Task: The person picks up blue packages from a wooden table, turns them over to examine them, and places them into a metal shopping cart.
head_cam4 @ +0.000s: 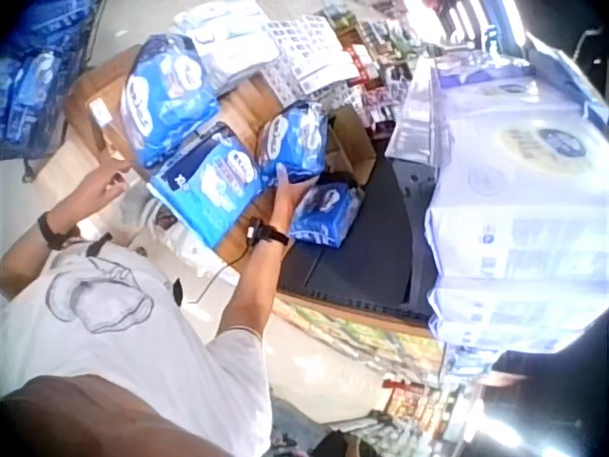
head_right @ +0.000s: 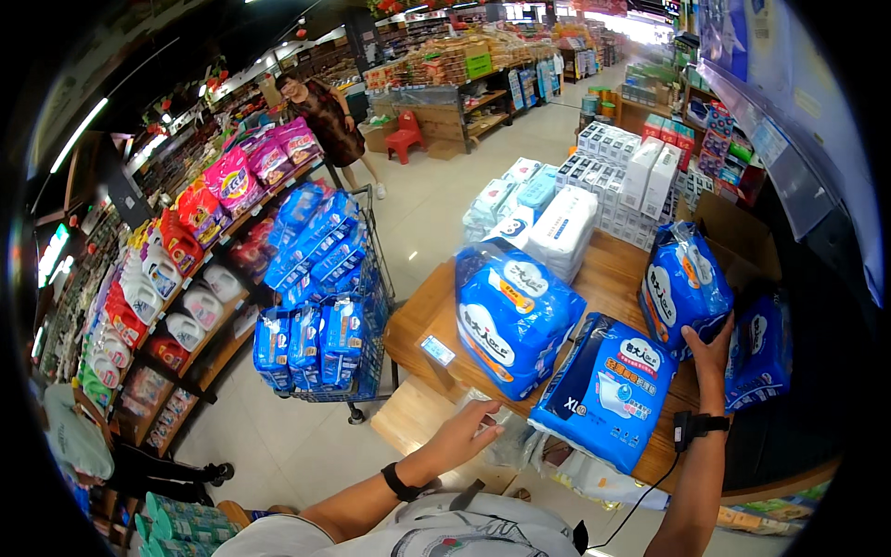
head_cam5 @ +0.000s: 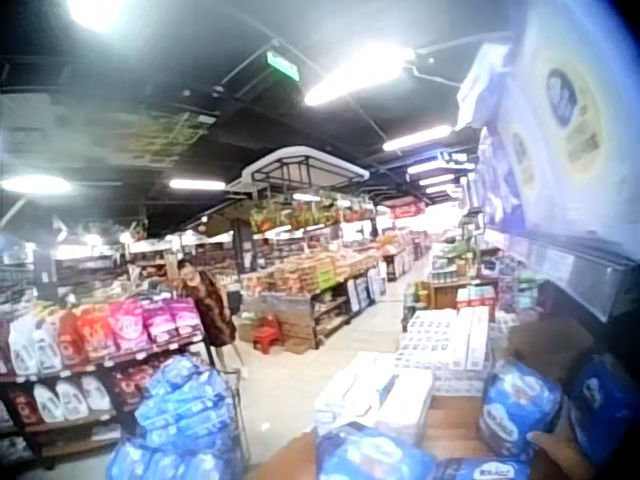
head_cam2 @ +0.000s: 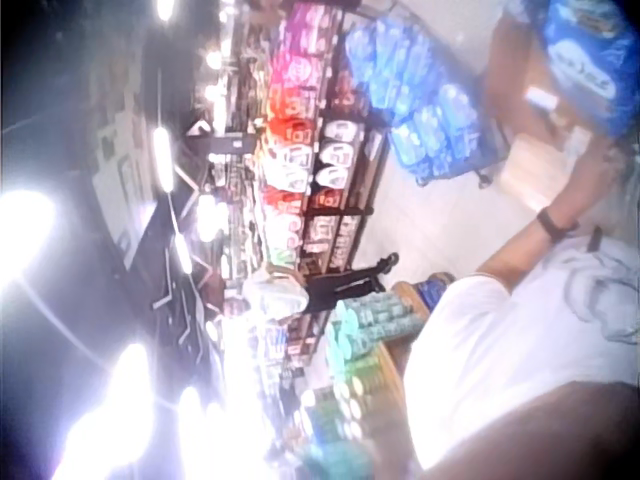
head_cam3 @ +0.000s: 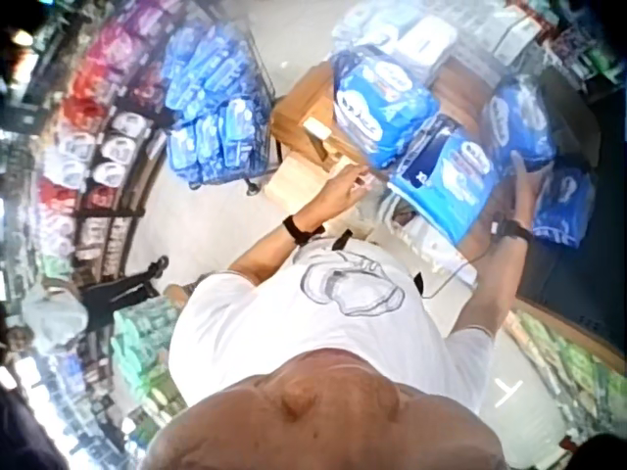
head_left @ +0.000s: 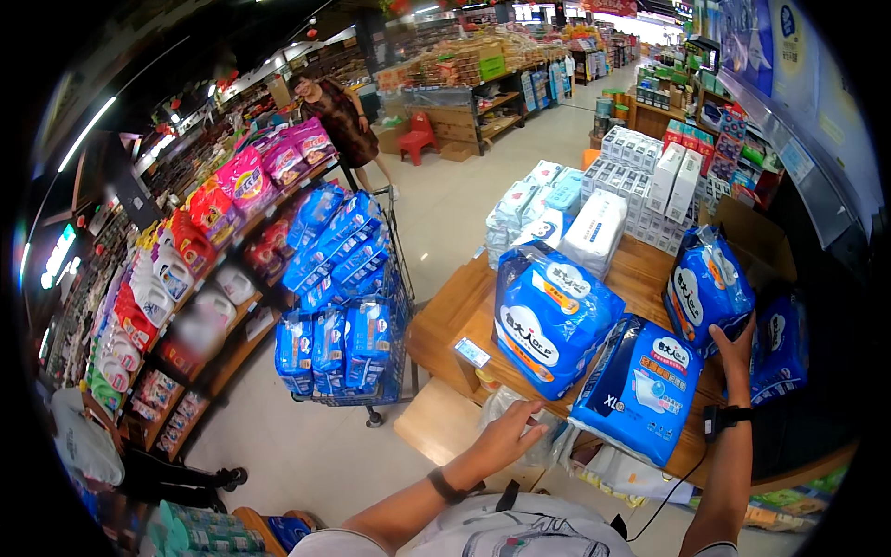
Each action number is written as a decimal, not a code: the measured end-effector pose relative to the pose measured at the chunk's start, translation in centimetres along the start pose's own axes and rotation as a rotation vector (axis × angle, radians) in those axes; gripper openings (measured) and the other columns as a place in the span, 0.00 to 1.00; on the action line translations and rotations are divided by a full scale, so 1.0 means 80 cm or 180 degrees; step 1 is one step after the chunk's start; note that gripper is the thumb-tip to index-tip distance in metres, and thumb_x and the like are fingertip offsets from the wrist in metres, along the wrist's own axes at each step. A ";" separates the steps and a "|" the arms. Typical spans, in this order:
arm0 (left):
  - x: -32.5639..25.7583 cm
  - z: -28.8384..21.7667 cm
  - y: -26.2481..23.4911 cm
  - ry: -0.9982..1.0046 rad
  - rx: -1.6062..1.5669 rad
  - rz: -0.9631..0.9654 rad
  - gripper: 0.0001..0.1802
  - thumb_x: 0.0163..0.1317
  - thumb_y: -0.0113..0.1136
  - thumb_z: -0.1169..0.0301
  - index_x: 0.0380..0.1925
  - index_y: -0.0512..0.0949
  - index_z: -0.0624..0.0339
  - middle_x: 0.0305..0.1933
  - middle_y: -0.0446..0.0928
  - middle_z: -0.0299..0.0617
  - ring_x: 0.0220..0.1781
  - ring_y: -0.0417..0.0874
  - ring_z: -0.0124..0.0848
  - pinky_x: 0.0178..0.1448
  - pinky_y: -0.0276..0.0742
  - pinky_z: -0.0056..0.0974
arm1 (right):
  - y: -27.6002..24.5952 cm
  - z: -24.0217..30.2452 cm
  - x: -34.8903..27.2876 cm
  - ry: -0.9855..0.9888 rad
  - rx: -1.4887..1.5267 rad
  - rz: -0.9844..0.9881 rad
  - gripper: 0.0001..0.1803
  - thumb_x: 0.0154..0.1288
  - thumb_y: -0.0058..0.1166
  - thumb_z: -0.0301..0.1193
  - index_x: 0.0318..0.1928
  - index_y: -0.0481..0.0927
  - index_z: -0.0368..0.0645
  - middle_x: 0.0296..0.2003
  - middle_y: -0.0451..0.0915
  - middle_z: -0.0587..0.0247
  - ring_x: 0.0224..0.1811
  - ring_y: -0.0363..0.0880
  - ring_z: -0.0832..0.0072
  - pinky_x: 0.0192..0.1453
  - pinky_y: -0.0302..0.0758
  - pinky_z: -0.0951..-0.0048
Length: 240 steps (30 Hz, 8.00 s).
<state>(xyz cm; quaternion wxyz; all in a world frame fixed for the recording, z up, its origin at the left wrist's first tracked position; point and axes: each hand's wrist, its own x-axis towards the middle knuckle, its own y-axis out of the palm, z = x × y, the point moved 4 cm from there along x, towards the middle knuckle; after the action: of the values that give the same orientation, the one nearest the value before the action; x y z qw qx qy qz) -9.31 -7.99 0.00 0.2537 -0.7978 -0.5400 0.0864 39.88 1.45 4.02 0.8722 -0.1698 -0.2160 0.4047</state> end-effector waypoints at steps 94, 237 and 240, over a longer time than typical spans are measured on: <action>0.036 0.034 0.057 -0.0228 -0.0261 0.1157 0.16 0.71 0.62 0.69 0.53 0.78 0.69 0.46 0.82 0.44 0.45 0.82 0.30 0.50 0.78 0.33 | -0.262 -0.047 -0.163 0.0876 -0.0229 -0.0700 0.14 0.74 0.49 0.39 0.34 0.78 0.44 0.29 0.78 0.65 0.31 0.74 0.80 0.39 0.73 0.75; 0.079 -0.006 0.083 -0.1177 -0.1438 0.0354 0.43 0.70 0.58 0.41 0.66 0.70 0.72 0.66 0.74 0.58 0.69 0.74 0.45 0.72 0.66 0.42 | 0.027 -0.038 -0.205 0.2310 0.2080 0.1805 0.44 0.69 0.54 0.65 0.67 0.71 0.39 0.54 0.83 0.51 0.54 0.82 0.67 0.55 0.81 0.61; 0.075 -0.011 0.075 -0.1251 -0.1501 0.0466 0.41 0.70 0.58 0.42 0.66 0.71 0.70 0.64 0.75 0.57 0.67 0.75 0.43 0.71 0.67 0.41 | 0.026 -0.052 -0.215 0.2330 0.2272 0.1786 0.42 0.68 0.57 0.62 0.67 0.71 0.39 0.53 0.84 0.52 0.52 0.84 0.69 0.53 0.82 0.65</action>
<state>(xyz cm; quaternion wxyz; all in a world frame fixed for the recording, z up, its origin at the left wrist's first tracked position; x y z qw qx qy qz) -1.64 -4.56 -1.41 -0.0543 -0.8395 -0.5250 0.1293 30.75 -11.19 -4.64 0.7527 -0.0448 0.3026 0.5830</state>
